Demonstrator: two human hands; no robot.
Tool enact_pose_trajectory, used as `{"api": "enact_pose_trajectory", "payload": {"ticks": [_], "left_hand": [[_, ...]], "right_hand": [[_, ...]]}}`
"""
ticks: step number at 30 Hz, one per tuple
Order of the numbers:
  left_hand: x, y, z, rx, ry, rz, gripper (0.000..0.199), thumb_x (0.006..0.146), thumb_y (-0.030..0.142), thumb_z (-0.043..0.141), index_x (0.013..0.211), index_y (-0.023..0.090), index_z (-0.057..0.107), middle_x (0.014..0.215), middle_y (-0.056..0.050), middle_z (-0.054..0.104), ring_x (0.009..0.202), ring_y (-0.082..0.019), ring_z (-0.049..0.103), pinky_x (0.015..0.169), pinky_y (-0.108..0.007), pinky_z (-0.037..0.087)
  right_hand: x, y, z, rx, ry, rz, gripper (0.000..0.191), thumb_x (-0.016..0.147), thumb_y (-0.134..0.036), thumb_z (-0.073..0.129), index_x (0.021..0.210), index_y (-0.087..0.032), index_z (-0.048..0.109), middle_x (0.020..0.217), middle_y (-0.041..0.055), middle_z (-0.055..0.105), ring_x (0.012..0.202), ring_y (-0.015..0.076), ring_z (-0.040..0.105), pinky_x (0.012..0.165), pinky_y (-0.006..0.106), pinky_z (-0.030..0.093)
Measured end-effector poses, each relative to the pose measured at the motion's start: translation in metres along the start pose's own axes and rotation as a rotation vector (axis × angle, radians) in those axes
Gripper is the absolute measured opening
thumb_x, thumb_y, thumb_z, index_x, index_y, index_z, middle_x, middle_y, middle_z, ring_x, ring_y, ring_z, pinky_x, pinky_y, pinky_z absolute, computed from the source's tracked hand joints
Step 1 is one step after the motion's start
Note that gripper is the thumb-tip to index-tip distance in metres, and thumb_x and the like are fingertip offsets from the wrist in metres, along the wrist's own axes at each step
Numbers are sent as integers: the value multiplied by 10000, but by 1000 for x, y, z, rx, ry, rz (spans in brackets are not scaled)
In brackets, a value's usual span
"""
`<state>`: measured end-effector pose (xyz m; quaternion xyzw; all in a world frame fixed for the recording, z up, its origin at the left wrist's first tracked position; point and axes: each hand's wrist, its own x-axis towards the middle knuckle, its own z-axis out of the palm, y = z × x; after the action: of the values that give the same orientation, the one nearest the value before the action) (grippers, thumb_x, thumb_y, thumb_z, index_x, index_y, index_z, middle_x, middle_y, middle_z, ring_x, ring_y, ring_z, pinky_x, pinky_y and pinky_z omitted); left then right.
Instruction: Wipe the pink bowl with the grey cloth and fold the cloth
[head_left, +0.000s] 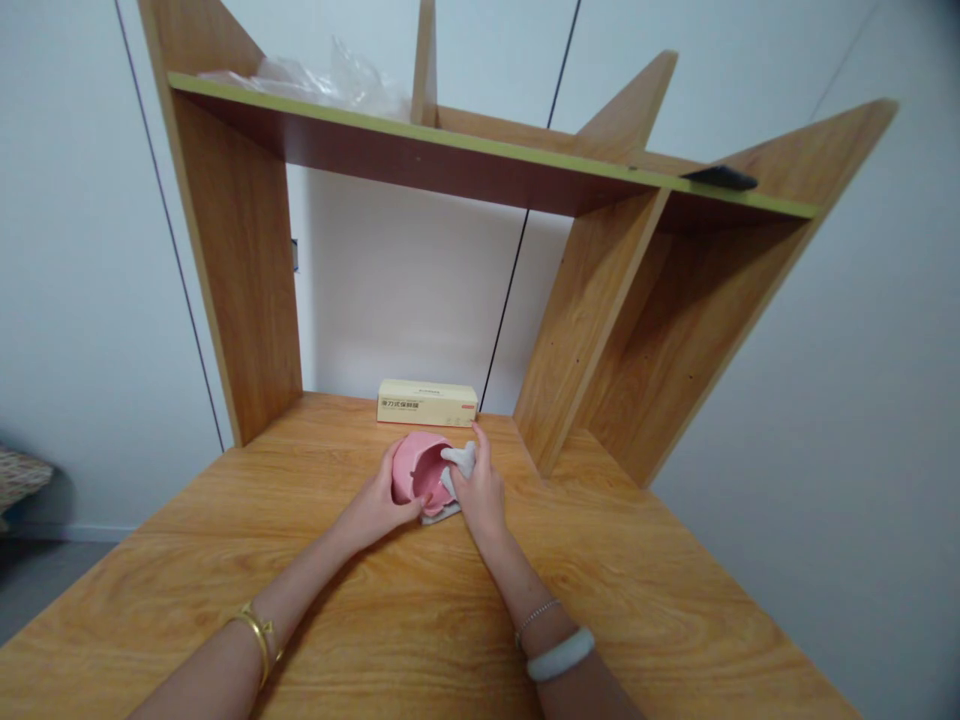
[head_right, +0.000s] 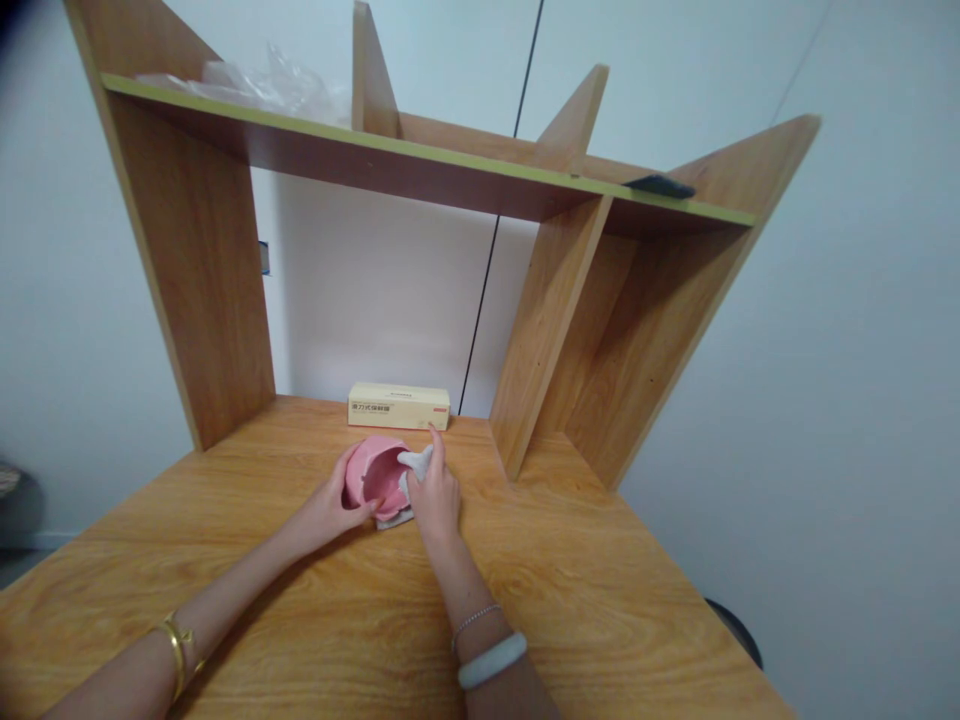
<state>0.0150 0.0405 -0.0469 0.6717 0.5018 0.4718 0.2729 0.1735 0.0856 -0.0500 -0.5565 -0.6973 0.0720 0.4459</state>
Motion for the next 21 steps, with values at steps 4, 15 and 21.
{"api": "enact_pose_trajectory", "payload": {"ticks": [4, 15, 21], "left_hand": [[-2, 2, -1, 8, -31, 3, 826, 648, 290, 617, 1343, 169, 186, 1228, -116, 485, 1060, -223, 516, 941, -357, 379], [-1, -3, 5, -87, 39, -2, 1005, 625, 413, 678, 1373, 165, 55, 1320, -165, 367, 1205, -265, 381, 1010, -425, 288], [-4, -3, 8, -55, -9, 8, 823, 656, 428, 640, 1308, 143, 227, 1257, -147, 447, 1132, -244, 458, 961, -381, 366]], "right_hand": [[2, 6, 5, -4, -26, 43, 589, 731, -295, 517, 1286, -211, 337, 865, 79, 639, 745, 223, 600, 619, 289, 421], [2, 22, 25, 275, -12, 145, 440, 778, -284, 432, 1202, -165, 430, 1078, 107, 603, 947, 200, 577, 782, 326, 450], [1, 20, 27, 288, -14, 109, 508, 746, -286, 486, 1233, -181, 386, 995, 82, 628, 852, 187, 600, 709, 294, 464]]}}
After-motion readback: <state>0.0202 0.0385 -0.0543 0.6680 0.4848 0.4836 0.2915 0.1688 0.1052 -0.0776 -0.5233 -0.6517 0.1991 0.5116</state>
